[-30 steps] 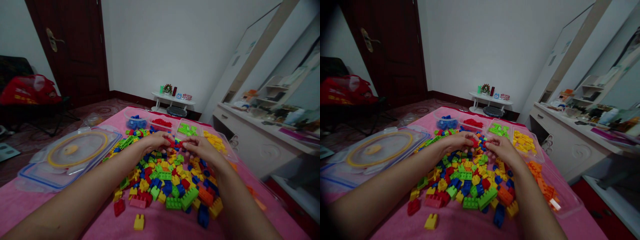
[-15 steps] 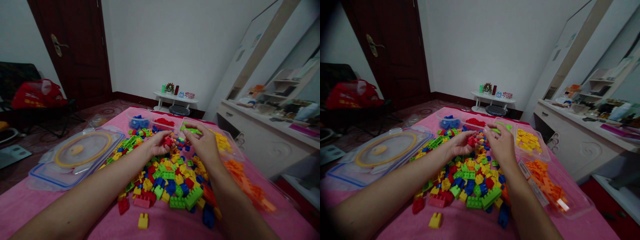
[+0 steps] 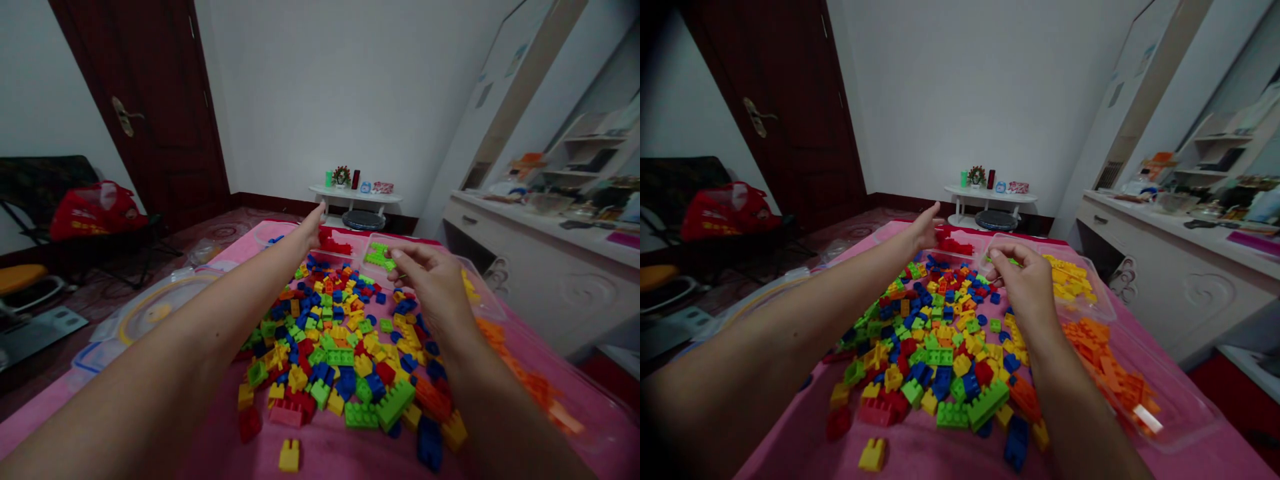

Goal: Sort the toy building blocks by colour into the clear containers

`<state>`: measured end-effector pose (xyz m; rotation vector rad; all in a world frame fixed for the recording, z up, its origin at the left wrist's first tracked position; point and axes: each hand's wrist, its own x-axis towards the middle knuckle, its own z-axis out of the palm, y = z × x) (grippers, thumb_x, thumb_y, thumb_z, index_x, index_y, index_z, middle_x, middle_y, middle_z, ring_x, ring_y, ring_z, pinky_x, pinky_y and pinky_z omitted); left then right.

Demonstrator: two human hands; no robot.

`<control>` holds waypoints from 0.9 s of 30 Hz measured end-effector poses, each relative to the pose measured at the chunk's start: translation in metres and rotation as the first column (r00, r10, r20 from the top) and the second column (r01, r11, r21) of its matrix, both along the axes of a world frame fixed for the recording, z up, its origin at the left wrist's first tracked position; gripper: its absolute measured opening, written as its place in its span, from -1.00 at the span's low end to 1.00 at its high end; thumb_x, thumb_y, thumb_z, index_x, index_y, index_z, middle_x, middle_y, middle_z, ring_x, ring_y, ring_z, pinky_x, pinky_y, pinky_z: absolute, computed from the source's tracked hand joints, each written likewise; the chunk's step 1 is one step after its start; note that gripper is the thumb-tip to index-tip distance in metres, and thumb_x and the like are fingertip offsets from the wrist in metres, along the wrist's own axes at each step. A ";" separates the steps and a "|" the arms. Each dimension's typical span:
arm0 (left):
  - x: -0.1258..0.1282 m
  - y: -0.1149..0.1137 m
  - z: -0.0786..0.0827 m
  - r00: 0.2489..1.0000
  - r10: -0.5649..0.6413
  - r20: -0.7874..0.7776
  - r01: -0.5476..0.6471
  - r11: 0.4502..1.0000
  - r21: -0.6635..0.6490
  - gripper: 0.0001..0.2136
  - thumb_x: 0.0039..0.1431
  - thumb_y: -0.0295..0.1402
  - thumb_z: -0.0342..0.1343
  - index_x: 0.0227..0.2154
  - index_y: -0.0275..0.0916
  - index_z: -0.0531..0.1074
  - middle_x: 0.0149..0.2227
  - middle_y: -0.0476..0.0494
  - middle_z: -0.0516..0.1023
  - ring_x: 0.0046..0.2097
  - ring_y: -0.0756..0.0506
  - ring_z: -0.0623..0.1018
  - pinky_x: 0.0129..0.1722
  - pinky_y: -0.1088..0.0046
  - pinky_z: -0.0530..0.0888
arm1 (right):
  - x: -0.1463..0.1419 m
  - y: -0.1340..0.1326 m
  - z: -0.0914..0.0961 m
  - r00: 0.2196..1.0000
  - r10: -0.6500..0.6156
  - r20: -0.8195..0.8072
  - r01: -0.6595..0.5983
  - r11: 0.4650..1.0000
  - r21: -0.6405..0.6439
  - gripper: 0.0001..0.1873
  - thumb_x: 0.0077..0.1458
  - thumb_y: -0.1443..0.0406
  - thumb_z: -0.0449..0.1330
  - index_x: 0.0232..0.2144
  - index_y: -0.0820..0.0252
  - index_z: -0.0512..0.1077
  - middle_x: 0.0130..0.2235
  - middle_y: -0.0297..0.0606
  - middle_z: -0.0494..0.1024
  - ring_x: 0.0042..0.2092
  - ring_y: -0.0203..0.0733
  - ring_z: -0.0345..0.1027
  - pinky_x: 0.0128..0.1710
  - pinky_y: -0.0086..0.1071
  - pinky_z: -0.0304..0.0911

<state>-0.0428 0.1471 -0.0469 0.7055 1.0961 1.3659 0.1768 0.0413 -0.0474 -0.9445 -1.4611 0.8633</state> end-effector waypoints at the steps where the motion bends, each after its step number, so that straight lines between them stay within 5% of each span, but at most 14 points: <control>1: 0.000 -0.001 -0.002 0.994 -0.042 -0.097 0.044 0.999 0.017 -0.49 0.06 0.07 -0.03 -0.13 -0.27 0.36 -0.21 -0.31 0.47 -0.08 -0.23 0.44 -0.15 0.24 0.36 | 0.000 0.001 -0.001 0.999 0.006 0.046 -0.006 1.000 -0.007 -0.76 -0.10 0.20 0.23 -0.38 0.26 0.47 -0.51 -0.33 0.47 -0.55 -0.35 0.32 -0.58 -0.48 0.23; 4: 0.001 -0.012 -0.016 0.933 -0.130 -0.335 0.163 0.984 0.075 -0.44 0.00 0.14 -0.03 -0.13 -0.22 0.43 -0.04 -0.32 0.44 0.08 -0.27 0.34 -0.01 0.20 0.27 | -0.007 -0.001 -0.005 0.964 0.083 0.252 -0.085 0.996 -0.005 -0.79 -0.11 0.24 0.23 -0.40 0.27 0.48 -0.46 -0.28 0.51 -0.51 -0.31 0.33 -0.52 -0.43 0.24; 7: 0.000 -0.030 -0.028 0.895 -0.202 -0.399 0.273 0.953 0.129 -0.41 -0.04 0.16 -0.01 -0.14 -0.21 0.46 0.00 -0.29 0.42 0.08 -0.26 0.34 -0.01 0.21 0.27 | -0.026 -0.020 -0.010 0.832 0.252 0.495 -0.319 0.946 0.054 -0.84 -0.08 0.32 0.20 -0.36 0.20 0.50 -0.35 -0.28 0.55 -0.34 -0.26 0.38 -0.29 -0.36 0.28; 9: -0.002 -0.043 -0.031 0.891 -0.217 -0.400 0.295 0.945 0.144 -0.44 -0.05 0.13 0.04 -0.14 -0.21 0.46 -0.01 -0.27 0.44 0.06 -0.23 0.37 -0.04 0.24 0.30 | -0.043 -0.045 -0.016 0.682 0.363 0.635 -0.538 0.837 0.100 -0.80 -0.06 0.35 0.21 -0.29 0.13 0.50 -0.22 -0.31 0.53 -0.16 -0.24 0.36 -0.09 -0.32 0.21; 11: -0.005 -0.055 -0.027 0.891 -0.224 -0.396 0.305 0.940 0.155 -0.49 -0.04 0.06 0.10 -0.15 -0.22 0.46 -0.02 -0.27 0.46 0.03 -0.20 0.39 -0.06 0.27 0.32 | -0.059 -0.074 -0.025 0.497 0.429 0.754 -0.738 0.667 0.106 -0.73 -0.07 0.28 0.26 -0.23 0.10 0.48 -0.14 -0.31 0.50 -0.05 -0.21 0.28 0.02 -0.30 0.12; 13: -0.008 -0.065 -0.017 0.889 -0.225 -0.399 0.311 0.936 0.165 -0.54 -0.03 -0.01 0.14 -0.15 -0.24 0.46 -0.03 -0.28 0.46 0.01 -0.18 0.41 -0.08 0.29 0.33 | -0.071 -0.099 -0.037 0.339 0.425 0.839 -0.855 0.512 0.086 -0.64 -0.07 0.13 0.27 -0.18 0.11 0.45 -0.07 -0.28 0.45 0.01 -0.18 0.21 0.11 -0.26 0.02; 15: -0.011 -0.074 -0.005 0.880 -0.226 -0.418 0.320 0.933 0.168 -0.60 0.00 -0.10 0.15 -0.15 -0.26 0.46 -0.03 -0.29 0.47 -0.01 -0.17 0.43 -0.08 0.29 0.33 | -0.080 -0.115 -0.049 0.251 0.359 0.899 -0.899 0.430 0.079 -0.57 -0.04 0.03 0.22 -0.16 0.12 0.43 0.02 -0.24 0.38 0.09 -0.14 0.12 0.19 -0.18 -0.14; 18: -0.014 -0.085 0.010 0.869 -0.217 -0.444 0.321 0.931 0.173 -0.68 0.04 -0.20 0.14 -0.17 -0.28 0.46 -0.05 -0.29 0.49 -0.03 -0.15 0.45 -0.09 0.30 0.34 | -0.086 -0.116 -0.062 0.224 0.224 0.949 -0.884 0.456 0.101 -0.62 0.04 0.04 0.15 -0.17 0.12 0.42 0.08 -0.23 0.33 0.16 -0.07 0.01 0.23 -0.08 -0.29; 27: -0.024 -0.102 0.021 0.890 -0.180 -0.418 0.305 0.918 0.254 -0.74 0.05 -0.28 0.16 -0.20 -0.29 0.47 -0.12 -0.28 0.52 -0.10 -0.09 0.49 -0.11 0.31 0.38 | -0.068 -0.061 -0.047 0.268 -0.072 0.961 -0.588 0.778 0.222 -0.73 0.07 0.20 0.10 -0.23 0.22 0.46 0.00 -0.17 0.39 0.03 -0.07 0.15 0.15 -0.11 -0.13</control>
